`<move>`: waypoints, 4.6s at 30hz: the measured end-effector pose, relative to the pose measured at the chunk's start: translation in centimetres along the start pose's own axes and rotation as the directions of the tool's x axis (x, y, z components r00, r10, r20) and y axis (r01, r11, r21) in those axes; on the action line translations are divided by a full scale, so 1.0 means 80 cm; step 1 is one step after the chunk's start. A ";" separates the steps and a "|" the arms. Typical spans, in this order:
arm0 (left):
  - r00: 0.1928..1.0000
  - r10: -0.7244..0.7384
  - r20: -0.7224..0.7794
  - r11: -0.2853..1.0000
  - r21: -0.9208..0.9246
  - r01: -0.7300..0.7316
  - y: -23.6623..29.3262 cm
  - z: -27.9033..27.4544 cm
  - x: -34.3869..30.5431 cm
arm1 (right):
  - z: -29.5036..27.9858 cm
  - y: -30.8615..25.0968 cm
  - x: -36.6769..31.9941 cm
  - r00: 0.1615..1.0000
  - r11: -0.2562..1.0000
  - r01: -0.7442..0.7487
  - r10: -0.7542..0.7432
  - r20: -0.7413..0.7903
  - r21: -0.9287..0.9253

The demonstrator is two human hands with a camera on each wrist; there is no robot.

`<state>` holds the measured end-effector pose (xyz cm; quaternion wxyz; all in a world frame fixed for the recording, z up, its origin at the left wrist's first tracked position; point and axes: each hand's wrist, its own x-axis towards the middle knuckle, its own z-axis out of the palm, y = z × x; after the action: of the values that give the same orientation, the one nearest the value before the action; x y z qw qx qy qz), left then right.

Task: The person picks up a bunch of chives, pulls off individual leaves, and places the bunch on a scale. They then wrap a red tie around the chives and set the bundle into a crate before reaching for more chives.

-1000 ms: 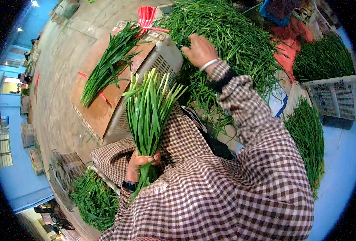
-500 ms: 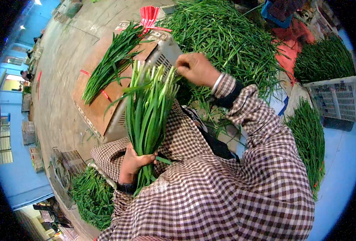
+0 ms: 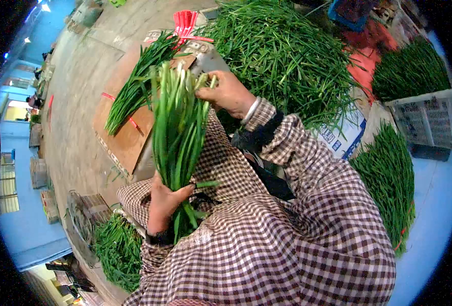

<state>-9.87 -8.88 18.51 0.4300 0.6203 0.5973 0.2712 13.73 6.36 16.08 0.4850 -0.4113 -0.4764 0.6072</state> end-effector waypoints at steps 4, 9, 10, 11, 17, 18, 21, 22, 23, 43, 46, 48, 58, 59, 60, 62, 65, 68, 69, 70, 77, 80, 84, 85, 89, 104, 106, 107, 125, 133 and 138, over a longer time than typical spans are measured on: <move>0.998 0.053 0.035 0.995 -0.086 -0.050 -0.036 0.006 0.007 | -0.014 0.057 -0.015 0.978 0.961 -0.205 0.196 0.068 0.184; 0.997 -0.004 0.080 0.981 -0.190 0.019 -0.050 0.006 0.009 | -0.038 0.046 -0.041 0.939 0.882 -0.338 0.290 0.186 0.329; 0.996 0.003 0.085 0.982 -0.189 0.013 -0.047 0.008 0.011 | -0.041 0.048 -0.039 0.942 0.884 -0.330 0.285 0.179 0.331; 0.997 0.024 0.075 0.976 -0.216 -0.008 -0.042 0.011 0.011 | -0.044 0.054 -0.036 0.936 0.871 -0.336 0.267 0.227 0.359; 0.996 0.002 0.086 0.984 -0.177 0.013 -0.044 0.006 0.010 | -0.035 0.056 -0.028 0.918 0.789 -0.379 0.255 0.303 0.483; 0.995 -0.010 0.097 0.985 -0.172 0.026 -0.049 0.005 0.011 | -0.035 0.060 -0.027 0.920 0.774 -0.377 0.251 0.300 0.508; 0.997 -0.026 0.074 0.961 -0.274 0.045 -0.040 0.009 0.010 | -0.031 0.060 -0.029 0.925 0.751 -0.369 0.238 0.296 0.548; 0.997 -0.027 0.076 0.961 -0.274 0.047 -0.041 0.008 0.009 | -0.027 0.058 -0.029 0.935 0.729 -0.338 0.189 0.300 0.595; 0.995 -0.025 0.098 0.959 -0.279 0.052 -0.043 0.006 0.009 | -0.026 0.057 -0.029 0.944 0.703 -0.307 0.139 0.300 0.641; 0.976 -0.134 0.171 0.819 -0.535 0.206 -0.077 0.004 0.001 | -0.268 0.033 0.079 0.823 0.752 -0.056 -0.338 -0.456 -0.657; 0.983 -0.095 0.159 0.893 -0.424 0.155 -0.093 0.002 0.004 | -0.176 -0.039 0.046 0.818 0.166 -0.273 -0.478 -0.320 -0.947; 0.979 -0.115 0.166 0.859 -0.479 0.182 -0.084 0.006 0.004 | -0.118 -0.048 0.032 0.895 0.448 0.058 -0.419 -0.152 -0.892; 0.990 -0.080 0.117 0.872 -0.473 0.127 -0.084 0.008 0.003 | 0.048 0.017 0.013 0.976 0.452 0.178 0.031 0.214 -0.874; 0.991 -0.065 0.115 0.884 -0.454 0.111 -0.085 0.008 0.004 | 0.044 0.026 0.017 0.977 0.451 0.174 0.034 0.212 -0.875; 0.990 -0.073 0.123 0.885 -0.450 0.122 -0.082 0.008 0.005 | 0.039 0.036 0.022 0.969 0.417 0.232 -0.018 0.247 -0.879; 0.990 -0.065 0.126 0.894 -0.434 0.114 -0.086 0.009 0.007 | 0.040 0.028 0.019 0.962 0.356 0.273 -0.077 0.263 -0.894; 0.991 -0.062 0.122 0.903 -0.416 0.107 -0.086 0.010 0.006 | 0.040 0.013 0.032 0.949 0.515 0.213 0.092 0.301 -0.831; 0.991 -0.057 0.122 0.901 -0.421 0.103 -0.093 0.011 0.007 | 0.045 0.012 0.031 0.949 0.481 0.223 0.092 0.301 -0.848; 0.990 -0.052 0.130 0.898 -0.427 0.103 -0.095 0.011 0.007 | 0.047 0.015 0.028 0.962 0.387 0.206 0.088 0.258 -0.899; 0.990 -0.049 0.135 0.899 -0.425 0.102 -0.093 0.010 0.008 | 0.048 0.018 0.027 0.966 0.355 0.177 0.114 0.230 -0.918; 0.989 -0.082 0.124 0.904 -0.408 0.126 -0.101 0.010 0.004 | 0.034 0.026 0.032 0.954 0.583 0.298 -0.148 0.262 -0.756; 0.981 -0.107 0.159 0.867 -0.467 0.170 -0.090 0.011 0.004 | 0.042 0.011 0.011 0.965 0.390 0.261 -0.116 0.234 -0.883; 0.978 -0.102 0.179 0.820 -0.542 0.185 -0.088 0.011 0.006 | 0.039 0.014 0.017 0.882 0.225 0.451 -0.258 0.394 -0.863; 0.978 -0.102 0.179 0.820 -0.542 0.185 -0.089 0.011 0.006 | 0.036 0.017 0.022 0.827 0.192 0.533 -0.321 0.461 -0.824; 0.967 -0.110 0.228 0.799 -0.559 0.222 -0.091 0.010 0.006 | 0.026 0.045 0.051 0.762 0.362 0.647 -0.286 0.580 -0.671; 0.982 -0.033 0.186 0.901 -0.420 0.110 -0.072 0.008 0.008 | -0.047 -0.009 0.105 0.988 0.986 -0.142 0.146 -0.042 0.087; 0.982 -0.022 0.189 0.908 -0.407 0.098 -0.071 0.009 0.008 | -0.062 -0.014 0.110 0.985 0.978 -0.109 0.130 -0.111 0.178; 0.982 -0.010 0.189 0.916 -0.393 0.085 -0.071 0.008 0.009 | -0.059 -0.018 0.107 0.986 0.979 -0.105 0.126 -0.109 0.176; 0.979 0.028 0.201 0.982 -0.189 0.011 -0.062 0.006 0.008 | -0.196 -0.046 0.119 0.784 0.100 -0.375 -0.497 -0.372 -0.922; 0.982 -0.019 0.188 0.980 -0.192 0.055 -0.047 0.015 0.007 | -0.048 -0.045 0.094 0.968 0.760 0.015 0.152 0.200 -0.650; 0.985 0.028 0.173 0.991 -0.136 -0.005 -0.044 0.012 0.005 | -0.022 -0.003 0.099 0.914 0.656 0.343 -0.069 0.399 -0.672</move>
<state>-10.75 -8.96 14.93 0.5193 0.6160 0.5325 0.2594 13.96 14.47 15.64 0.2577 -0.4012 -0.7984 0.3677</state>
